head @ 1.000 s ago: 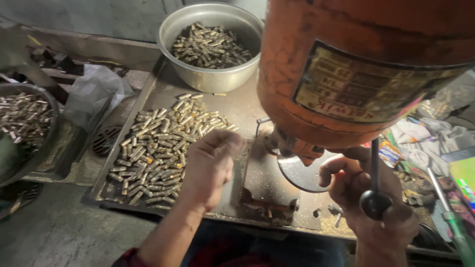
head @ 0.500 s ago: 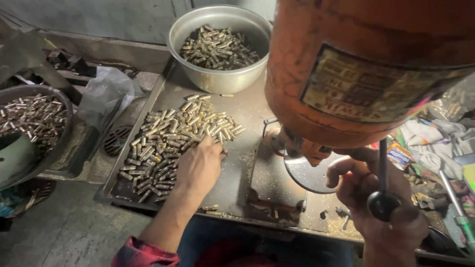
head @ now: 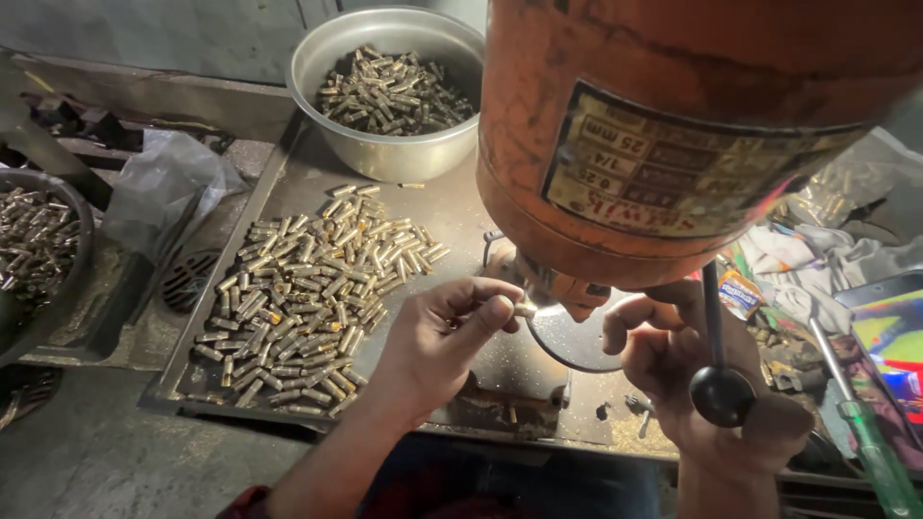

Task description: Crimping small brass terminals using a manual benchtop press machine.

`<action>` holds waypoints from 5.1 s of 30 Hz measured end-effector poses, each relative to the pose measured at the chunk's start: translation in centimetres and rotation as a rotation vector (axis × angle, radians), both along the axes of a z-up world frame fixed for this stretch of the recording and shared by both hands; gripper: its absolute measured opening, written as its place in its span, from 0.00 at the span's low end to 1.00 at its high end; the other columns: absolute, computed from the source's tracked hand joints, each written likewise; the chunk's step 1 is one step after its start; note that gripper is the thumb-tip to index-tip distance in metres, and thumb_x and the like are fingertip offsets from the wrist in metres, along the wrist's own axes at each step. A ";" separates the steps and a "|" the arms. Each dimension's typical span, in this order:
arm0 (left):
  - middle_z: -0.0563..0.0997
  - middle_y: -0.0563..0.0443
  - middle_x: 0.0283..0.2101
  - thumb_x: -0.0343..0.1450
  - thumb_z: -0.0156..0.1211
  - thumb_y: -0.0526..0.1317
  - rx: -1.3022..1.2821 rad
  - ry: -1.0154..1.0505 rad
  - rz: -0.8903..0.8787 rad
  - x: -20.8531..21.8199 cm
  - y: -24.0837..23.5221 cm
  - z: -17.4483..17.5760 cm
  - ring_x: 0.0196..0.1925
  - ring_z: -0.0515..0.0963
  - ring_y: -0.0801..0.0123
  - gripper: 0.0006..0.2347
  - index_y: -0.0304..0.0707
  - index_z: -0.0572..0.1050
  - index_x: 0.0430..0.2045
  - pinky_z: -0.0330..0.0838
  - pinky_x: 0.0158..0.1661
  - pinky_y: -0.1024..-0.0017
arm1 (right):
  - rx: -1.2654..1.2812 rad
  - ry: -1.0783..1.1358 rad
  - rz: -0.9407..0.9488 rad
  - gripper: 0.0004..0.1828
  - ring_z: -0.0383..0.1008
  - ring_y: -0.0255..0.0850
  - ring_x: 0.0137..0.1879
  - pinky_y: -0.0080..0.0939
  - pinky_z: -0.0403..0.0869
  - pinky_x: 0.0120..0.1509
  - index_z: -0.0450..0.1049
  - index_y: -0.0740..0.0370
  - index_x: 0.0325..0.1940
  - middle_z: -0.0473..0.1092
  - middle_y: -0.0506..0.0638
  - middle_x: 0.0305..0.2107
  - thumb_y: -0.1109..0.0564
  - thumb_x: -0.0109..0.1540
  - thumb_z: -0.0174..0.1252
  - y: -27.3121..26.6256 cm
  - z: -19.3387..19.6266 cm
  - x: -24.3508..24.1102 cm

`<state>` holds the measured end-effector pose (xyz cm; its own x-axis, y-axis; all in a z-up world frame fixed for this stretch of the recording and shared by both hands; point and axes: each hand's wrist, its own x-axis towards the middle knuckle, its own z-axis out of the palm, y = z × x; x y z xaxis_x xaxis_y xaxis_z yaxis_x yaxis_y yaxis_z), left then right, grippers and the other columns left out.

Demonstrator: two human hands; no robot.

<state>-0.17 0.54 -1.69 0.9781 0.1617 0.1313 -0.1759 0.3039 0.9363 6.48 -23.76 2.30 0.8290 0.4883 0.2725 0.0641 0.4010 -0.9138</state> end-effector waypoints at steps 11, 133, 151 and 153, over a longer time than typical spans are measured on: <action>0.85 0.50 0.31 0.69 0.69 0.40 0.649 -0.064 0.298 -0.6 -1.2 2.8 0.26 0.81 0.76 0.08 0.38 0.83 0.38 0.74 0.29 0.75 | 0.001 -0.014 -0.022 0.60 0.64 0.38 0.32 0.30 0.61 0.30 0.58 0.81 0.67 0.68 0.71 0.41 0.24 0.55 0.63 -0.2 -0.5 0.0; 0.85 0.40 0.38 0.61 0.70 0.43 1.306 0.246 -0.241 -4.9 7.4 0.3 0.43 0.84 0.51 0.12 0.37 0.84 0.33 0.75 0.44 0.60 | -0.028 0.032 -0.070 0.69 0.64 0.41 0.31 0.31 0.65 0.31 0.57 0.77 0.72 0.69 0.73 0.44 0.20 0.47 0.67 -1.7 -3.2 1.1; 0.88 0.55 0.41 0.73 0.57 0.52 1.280 0.880 -0.084 -1.3 3.4 -3.8 0.47 0.88 0.69 0.14 0.57 0.79 0.51 0.81 0.52 0.70 | -0.172 -0.040 0.044 0.68 0.62 0.27 0.29 0.28 0.59 0.33 0.66 0.73 0.68 0.72 0.50 0.35 0.11 0.47 0.62 -3.1 4.5 0.8; 0.89 0.54 0.40 0.69 0.63 0.49 1.116 0.533 0.102 -0.9 3.3 -4.6 0.45 0.88 0.69 0.10 0.49 0.84 0.39 0.77 0.47 0.67 | -0.037 0.003 0.082 0.60 0.66 0.34 0.37 0.36 0.63 0.42 0.66 0.72 0.62 0.69 0.49 0.33 0.17 0.51 0.68 -3.3 4.2 0.7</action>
